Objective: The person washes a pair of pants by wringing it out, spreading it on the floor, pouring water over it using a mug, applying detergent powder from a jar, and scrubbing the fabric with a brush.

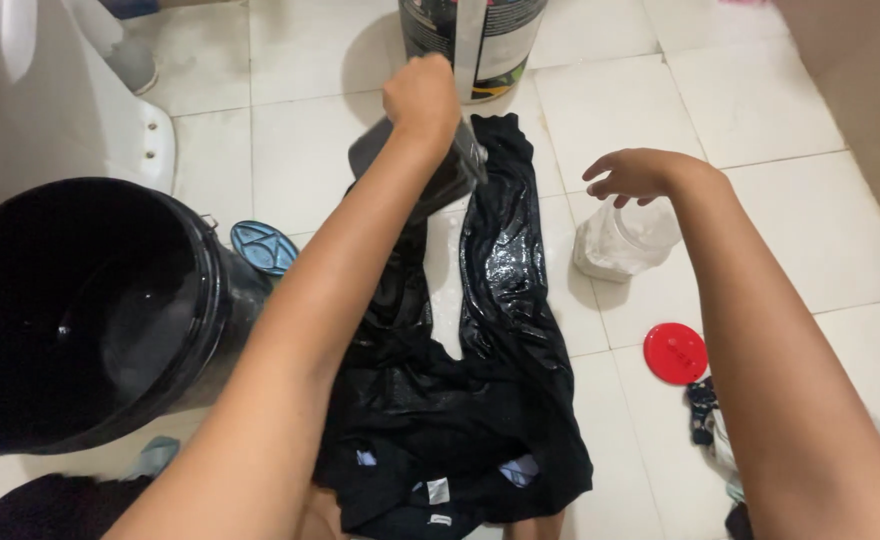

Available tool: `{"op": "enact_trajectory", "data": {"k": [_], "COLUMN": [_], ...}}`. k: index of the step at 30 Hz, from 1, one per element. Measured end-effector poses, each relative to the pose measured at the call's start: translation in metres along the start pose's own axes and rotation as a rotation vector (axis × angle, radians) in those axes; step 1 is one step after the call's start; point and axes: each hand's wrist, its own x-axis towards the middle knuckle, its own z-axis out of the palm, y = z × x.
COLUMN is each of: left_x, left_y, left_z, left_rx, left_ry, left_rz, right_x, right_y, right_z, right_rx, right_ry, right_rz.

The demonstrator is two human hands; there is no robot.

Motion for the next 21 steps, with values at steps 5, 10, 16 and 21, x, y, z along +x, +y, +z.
{"op": "enact_trajectory", "data": {"k": [5, 10, 16, 21], "left_x": [0.010, 0.002, -0.031, -0.038], "left_y": [-0.009, -0.020, -0.021, -0.002], "left_z": [0.002, -0.001, 0.007, 0.021], "left_rx": [-0.046, -0.063, 0.061, 0.102], "left_ry": [0.244, 0.202, -0.305, -0.387], "left_rz": [0.067, 0.153, 0.238, 0.196], "right_x": [0.000, 0.003, 0.006, 0.003], "right_y": [0.010, 0.025, 0.032, 0.031], "right_z": [0.002, 0.001, 0.003, 0.004], "right_rx": [-0.016, -0.008, 0.000, 0.008], "right_ry": [-0.006, -0.013, -0.005, -0.001], "right_rz": [0.011, 0.053, 0.100, 0.104]}}
